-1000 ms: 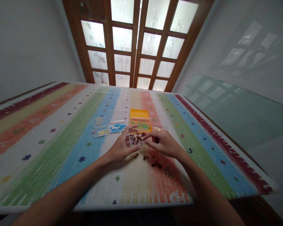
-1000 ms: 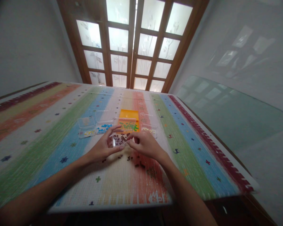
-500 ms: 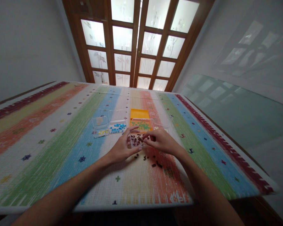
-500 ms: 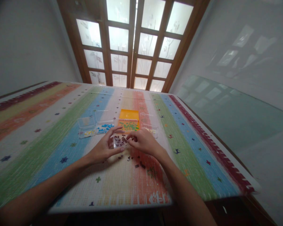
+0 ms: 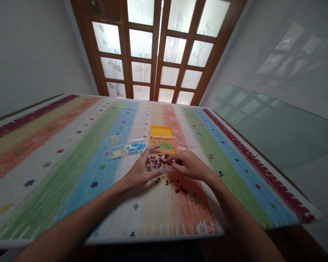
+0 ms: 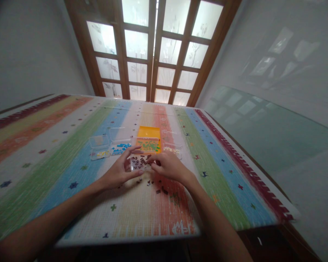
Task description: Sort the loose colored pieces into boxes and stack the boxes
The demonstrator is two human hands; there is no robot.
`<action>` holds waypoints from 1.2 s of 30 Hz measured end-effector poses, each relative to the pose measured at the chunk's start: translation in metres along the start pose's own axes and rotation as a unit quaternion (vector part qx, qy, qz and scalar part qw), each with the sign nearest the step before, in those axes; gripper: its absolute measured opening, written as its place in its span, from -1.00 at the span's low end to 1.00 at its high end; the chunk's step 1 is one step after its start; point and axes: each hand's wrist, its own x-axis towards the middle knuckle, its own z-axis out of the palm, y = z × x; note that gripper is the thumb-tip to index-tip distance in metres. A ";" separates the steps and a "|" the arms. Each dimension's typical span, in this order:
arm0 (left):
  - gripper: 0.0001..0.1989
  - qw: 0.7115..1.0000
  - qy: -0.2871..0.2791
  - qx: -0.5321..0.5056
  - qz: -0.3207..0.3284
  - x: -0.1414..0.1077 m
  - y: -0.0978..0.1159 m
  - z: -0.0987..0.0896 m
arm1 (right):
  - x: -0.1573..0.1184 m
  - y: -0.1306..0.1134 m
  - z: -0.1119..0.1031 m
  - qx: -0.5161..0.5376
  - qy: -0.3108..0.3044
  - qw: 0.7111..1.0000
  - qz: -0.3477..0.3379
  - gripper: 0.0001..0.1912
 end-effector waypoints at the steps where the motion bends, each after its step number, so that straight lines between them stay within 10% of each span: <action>1: -0.25 1.000 -0.001 -0.001 -0.001 0.000 0.000 0.000 | -0.001 0.001 0.000 0.001 0.001 1.000 -0.004 -0.72; 8: -0.24 1.000 0.010 0.015 -0.001 0.001 -0.002 -0.002 | -0.007 -0.003 0.001 0.071 0.050 0.996 -0.030 -0.75; 20: -0.23 0.999 0.030 0.019 -0.021 0.003 0.000 -0.005 | -0.008 -0.027 0.036 -0.097 -0.136 0.986 -0.025 -0.81; 27: -0.23 0.999 0.027 0.021 -0.021 0.003 0.001 -0.004 | -0.010 -0.023 0.045 -0.089 -0.114 0.989 -0.026 -0.81; 36: -0.23 1.000 0.016 0.022 0.004 0.002 -0.005 -0.004 | -0.017 -0.014 0.007 0.090 -0.028 0.996 -0.007 -0.86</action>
